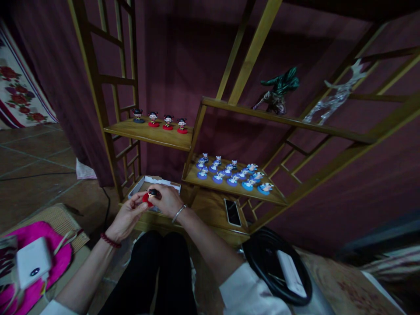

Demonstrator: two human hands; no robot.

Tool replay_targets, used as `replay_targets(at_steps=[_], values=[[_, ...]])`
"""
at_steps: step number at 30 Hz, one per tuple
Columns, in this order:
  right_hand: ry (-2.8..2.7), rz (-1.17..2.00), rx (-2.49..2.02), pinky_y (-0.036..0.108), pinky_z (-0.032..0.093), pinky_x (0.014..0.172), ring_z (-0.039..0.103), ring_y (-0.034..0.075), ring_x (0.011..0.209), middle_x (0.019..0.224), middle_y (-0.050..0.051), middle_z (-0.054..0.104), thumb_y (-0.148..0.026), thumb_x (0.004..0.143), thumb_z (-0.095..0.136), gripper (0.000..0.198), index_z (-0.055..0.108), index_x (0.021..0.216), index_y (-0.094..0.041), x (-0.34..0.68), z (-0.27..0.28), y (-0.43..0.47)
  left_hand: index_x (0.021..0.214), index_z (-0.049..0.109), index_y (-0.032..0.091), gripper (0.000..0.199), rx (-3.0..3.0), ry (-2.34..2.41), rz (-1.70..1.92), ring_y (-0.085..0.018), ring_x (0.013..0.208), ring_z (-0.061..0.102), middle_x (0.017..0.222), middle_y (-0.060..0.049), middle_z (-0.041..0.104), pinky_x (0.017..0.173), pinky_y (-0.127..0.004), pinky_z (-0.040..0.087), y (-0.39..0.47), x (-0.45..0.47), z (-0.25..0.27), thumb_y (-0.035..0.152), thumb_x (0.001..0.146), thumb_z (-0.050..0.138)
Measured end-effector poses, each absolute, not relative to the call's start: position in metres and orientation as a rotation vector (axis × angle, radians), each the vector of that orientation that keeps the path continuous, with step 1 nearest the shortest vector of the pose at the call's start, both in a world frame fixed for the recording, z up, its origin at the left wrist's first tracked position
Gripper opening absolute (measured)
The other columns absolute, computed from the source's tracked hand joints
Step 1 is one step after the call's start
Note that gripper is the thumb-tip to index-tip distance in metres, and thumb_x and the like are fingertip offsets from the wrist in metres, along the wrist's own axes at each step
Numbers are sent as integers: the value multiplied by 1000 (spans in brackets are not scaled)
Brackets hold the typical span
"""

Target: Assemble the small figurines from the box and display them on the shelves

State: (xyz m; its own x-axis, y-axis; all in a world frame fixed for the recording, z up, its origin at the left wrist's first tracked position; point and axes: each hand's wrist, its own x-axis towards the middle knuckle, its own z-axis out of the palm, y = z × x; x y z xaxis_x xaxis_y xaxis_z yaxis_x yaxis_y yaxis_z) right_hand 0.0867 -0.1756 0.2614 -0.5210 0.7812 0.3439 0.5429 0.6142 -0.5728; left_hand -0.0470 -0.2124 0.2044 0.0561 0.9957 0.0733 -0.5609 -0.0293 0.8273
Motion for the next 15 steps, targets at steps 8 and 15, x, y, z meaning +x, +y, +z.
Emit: replay_targets(at_steps=[8, 15], values=[[-2268, 531, -1040, 21, 40, 63, 53, 11, 69, 78, -1, 60, -22, 71, 56, 16, 59, 87, -21, 86, 263, -175, 92, 59, 16, 34, 791, 675, 1418, -13, 83, 57, 91, -3, 63, 81, -27, 43, -214, -46, 208, 18, 60, 70], [-2258, 532, -1040, 21, 40, 60, 52, 10, 64, 77, -2, 60, -21, 71, 56, 21, 58, 92, -22, 84, 266, -176, 92, 59, 16, 34, 767, 649, 1415, -14, 85, 58, 92, -4, 63, 83, -28, 43, -214, -49, 210, 18, 60, 70]])
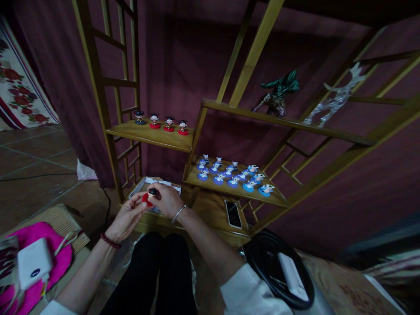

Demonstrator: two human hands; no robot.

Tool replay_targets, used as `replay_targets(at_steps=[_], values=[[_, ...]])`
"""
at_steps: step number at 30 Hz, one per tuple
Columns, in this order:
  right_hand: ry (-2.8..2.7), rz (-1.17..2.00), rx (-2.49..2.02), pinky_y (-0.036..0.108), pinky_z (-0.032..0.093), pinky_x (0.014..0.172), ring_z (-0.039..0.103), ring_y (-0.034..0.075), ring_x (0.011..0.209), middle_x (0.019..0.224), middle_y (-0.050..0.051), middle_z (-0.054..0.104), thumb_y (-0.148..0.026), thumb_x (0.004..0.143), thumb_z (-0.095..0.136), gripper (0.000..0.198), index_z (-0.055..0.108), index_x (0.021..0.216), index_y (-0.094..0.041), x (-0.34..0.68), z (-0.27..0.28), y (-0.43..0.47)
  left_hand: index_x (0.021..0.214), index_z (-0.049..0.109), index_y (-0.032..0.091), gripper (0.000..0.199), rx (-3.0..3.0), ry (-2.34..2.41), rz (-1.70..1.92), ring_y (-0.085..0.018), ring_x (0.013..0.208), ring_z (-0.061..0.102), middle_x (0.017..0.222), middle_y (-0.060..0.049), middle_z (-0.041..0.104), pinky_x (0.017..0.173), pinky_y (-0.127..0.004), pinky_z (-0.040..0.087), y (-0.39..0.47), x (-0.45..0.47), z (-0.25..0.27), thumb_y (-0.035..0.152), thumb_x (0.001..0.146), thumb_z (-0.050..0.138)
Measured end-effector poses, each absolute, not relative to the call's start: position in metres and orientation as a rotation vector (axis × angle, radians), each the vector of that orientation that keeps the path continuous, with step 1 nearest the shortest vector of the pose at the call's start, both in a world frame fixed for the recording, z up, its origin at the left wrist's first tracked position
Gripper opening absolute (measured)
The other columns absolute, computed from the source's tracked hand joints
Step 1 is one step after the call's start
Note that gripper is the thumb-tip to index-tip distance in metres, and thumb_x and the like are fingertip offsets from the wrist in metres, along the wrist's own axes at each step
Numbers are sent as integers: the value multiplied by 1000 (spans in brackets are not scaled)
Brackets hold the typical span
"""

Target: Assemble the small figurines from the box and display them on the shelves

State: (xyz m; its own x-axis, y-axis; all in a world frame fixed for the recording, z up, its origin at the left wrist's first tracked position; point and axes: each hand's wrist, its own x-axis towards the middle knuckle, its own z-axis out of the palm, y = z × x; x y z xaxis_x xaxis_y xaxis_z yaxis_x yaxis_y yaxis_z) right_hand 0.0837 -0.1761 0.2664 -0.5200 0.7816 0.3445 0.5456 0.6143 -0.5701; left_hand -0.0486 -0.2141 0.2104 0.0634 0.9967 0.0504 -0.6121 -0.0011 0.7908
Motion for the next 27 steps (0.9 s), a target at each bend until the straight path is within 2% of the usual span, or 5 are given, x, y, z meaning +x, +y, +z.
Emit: replay_targets(at_steps=[5, 9, 12, 16, 27], values=[[-2207, 711, -1018, 21, 44, 59, 55, 9, 62, 76, -2, 60, -22, 71, 56, 38, 51, 109, -24, 82, 271, -174, 93, 59, 14, 31, 738, 602, 1435, -17, 92, 57, 97, -6, 63, 86, -30, 43, -212, -52, 214, 19, 64, 68], [-2166, 741, -955, 25, 46, 68, 58, 11, 74, 94, 2, 60, -26, 70, 60, 52, 44, 119, -24, 80, 277, -170, 95, 58, 15, 29, 746, 551, 1458, -17, 96, 56, 101, -6, 61, 88, -30, 43, -208, -57, 222, 19, 67, 66], [-2181, 632, -920, 28, 45, 75, 57, 14, 83, 102, 4, 58, -31, 69, 62, 50, 47, 116, -24, 79, 282, -168, 94, 58, 15, 28, 757, 539, 1483, -17, 98, 55, 102, -6, 61, 88, -30, 43, -205, -62, 228, 19, 67, 66], [-2200, 541, -936, 30, 44, 77, 55, 15, 87, 101, 4, 57, -35, 67, 64, 48, 51, 112, -23, 74, 287, -166, 94, 59, 16, 30, 756, 534, 1493, -15, 93, 57, 100, -5, 62, 88, -28, 43, -204, -68, 235, 19, 65, 67], [-2122, 708, -858, 27, 47, 74, 59, 14, 80, 90, 1, 64, -31, 67, 64, 42, 55, 106, -20, 56, 307, -165, 96, 57, 15, 30, 822, 552, 1523, -15, 89, 59, 97, -6, 63, 84, -26, 46, -198, -83, 260, 20, 67, 66]])
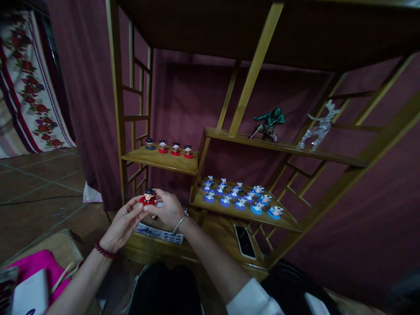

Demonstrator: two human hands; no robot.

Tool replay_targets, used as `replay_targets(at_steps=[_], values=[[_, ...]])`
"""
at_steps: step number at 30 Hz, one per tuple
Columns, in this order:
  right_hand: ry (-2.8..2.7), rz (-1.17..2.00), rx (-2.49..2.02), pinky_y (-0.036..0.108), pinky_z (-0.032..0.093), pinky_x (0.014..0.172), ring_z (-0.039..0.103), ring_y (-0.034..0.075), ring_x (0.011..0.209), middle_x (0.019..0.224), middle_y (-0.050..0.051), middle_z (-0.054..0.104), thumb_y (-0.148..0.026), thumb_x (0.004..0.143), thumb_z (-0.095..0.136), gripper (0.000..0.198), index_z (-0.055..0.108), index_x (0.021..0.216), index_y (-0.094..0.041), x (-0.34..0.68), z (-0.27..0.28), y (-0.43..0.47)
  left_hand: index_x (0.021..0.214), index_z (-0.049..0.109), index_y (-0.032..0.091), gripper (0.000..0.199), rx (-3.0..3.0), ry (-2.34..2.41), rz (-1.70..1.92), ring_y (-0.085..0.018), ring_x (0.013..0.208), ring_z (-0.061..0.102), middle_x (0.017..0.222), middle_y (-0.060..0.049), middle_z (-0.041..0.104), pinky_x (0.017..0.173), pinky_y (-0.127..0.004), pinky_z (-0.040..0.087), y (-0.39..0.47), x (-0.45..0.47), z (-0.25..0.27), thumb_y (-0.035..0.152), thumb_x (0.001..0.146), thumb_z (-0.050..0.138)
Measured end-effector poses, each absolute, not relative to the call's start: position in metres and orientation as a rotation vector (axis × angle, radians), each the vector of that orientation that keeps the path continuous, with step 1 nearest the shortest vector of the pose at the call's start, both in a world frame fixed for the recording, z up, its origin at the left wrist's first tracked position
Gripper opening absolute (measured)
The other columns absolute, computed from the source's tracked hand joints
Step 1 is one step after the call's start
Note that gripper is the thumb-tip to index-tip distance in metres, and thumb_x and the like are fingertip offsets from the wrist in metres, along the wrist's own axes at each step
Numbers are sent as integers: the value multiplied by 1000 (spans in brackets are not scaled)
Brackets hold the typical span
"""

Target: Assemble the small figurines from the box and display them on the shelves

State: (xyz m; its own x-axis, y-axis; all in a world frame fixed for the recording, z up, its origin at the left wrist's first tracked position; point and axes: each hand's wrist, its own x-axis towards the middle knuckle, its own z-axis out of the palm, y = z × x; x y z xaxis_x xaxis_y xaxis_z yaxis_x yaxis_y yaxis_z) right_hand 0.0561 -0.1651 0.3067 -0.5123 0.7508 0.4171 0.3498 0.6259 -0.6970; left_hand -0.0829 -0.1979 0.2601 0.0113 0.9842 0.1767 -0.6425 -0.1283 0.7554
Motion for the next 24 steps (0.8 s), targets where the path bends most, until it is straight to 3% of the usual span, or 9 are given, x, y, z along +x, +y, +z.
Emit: replay_targets(at_steps=[17, 24], values=[[-2000, 824, -677, 28, 48, 74, 61, 14, 79, 88, 2, 65, -25, 67, 64, 32, 56, 97, -18, 22, 363, -133, 88, 59, 13, 22, 840, 543, 1690, -12, 83, 59, 94, -5, 62, 80, -26, 47, -172, -102, 322, 19, 68, 65], [-1959, 874, -671, 28, 48, 73, 60, 13, 75, 84, 2, 65, -25, 61, 68, 38, 55, 96, -17, 11, 375, -108, 86, 59, 10, 24, 862, 539, 1772, -11, 79, 59, 90, -6, 63, 77, -24, 47, -157, -108, 339, 18, 65, 67]])
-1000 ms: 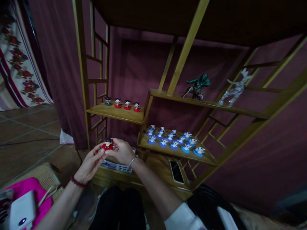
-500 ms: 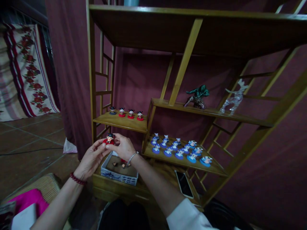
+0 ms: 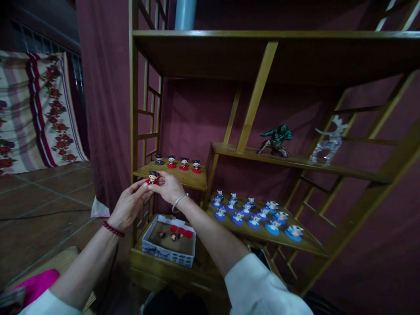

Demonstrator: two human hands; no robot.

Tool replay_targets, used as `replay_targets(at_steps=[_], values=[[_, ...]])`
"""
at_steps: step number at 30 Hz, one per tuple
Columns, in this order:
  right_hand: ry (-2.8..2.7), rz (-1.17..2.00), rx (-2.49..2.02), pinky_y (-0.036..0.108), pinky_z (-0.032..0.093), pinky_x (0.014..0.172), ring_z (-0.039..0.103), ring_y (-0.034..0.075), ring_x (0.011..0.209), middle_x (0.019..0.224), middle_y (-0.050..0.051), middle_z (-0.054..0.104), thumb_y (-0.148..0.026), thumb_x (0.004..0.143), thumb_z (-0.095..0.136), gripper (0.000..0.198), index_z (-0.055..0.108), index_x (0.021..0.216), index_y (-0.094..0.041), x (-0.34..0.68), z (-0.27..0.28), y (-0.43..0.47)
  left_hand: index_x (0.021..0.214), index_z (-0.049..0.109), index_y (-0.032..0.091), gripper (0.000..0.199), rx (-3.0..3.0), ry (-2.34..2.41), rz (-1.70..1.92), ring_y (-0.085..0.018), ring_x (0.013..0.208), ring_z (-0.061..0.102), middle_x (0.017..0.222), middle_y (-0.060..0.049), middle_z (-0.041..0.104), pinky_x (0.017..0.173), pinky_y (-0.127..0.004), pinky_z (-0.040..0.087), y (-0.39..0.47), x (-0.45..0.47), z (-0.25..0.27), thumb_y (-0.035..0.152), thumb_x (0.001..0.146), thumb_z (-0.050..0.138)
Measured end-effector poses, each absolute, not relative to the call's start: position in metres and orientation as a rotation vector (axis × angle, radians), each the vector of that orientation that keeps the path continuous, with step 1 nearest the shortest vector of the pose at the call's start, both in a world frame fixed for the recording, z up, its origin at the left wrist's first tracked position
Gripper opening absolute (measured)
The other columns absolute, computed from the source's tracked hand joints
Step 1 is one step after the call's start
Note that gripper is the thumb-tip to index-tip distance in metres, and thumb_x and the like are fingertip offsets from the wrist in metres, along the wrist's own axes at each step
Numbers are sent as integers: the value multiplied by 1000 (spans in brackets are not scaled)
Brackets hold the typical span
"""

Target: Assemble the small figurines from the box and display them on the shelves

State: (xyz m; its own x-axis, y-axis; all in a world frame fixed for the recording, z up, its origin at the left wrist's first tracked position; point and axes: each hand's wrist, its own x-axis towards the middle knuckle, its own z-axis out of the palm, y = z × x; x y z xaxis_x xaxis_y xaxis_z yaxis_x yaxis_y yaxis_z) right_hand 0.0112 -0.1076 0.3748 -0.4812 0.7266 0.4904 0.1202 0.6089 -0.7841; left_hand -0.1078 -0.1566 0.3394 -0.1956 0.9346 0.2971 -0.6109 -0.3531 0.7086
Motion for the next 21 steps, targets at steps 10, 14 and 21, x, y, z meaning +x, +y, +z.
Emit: replay_targets(at_steps=[10, 14, 21], values=[[-1896, 870, -731, 27, 47, 71, 59, 11, 68, 73, -2, 62, -18, 57, 70, 36, 52, 88, -16, 1, 391, -92, 87, 52, 11, 28, 911, 634, 1850, -10, 70, 60, 77, -3, 62, 79, -30, 47, -149, -110, 357, 14, 63, 65], [-1913, 781, -793, 27, 47, 71, 60, 11, 71, 77, 0, 63, -18, 59, 70, 37, 51, 92, -16, -3, 392, -78, 90, 52, 11, 25, 1061, 824, 1890, -12, 73, 60, 82, -5, 62, 79, -33, 47, -139, -113, 357, 19, 67, 60], [-1963, 471, -1030, 28, 46, 73, 60, 13, 76, 81, -2, 64, -24, 59, 71, 49, 50, 104, -23, -10, 395, -53, 101, 57, 15, 29, 1808, 1490, 1883, -20, 97, 54, 103, -8, 60, 89, -39, 41, -120, -128, 350, 18, 76, 44]])
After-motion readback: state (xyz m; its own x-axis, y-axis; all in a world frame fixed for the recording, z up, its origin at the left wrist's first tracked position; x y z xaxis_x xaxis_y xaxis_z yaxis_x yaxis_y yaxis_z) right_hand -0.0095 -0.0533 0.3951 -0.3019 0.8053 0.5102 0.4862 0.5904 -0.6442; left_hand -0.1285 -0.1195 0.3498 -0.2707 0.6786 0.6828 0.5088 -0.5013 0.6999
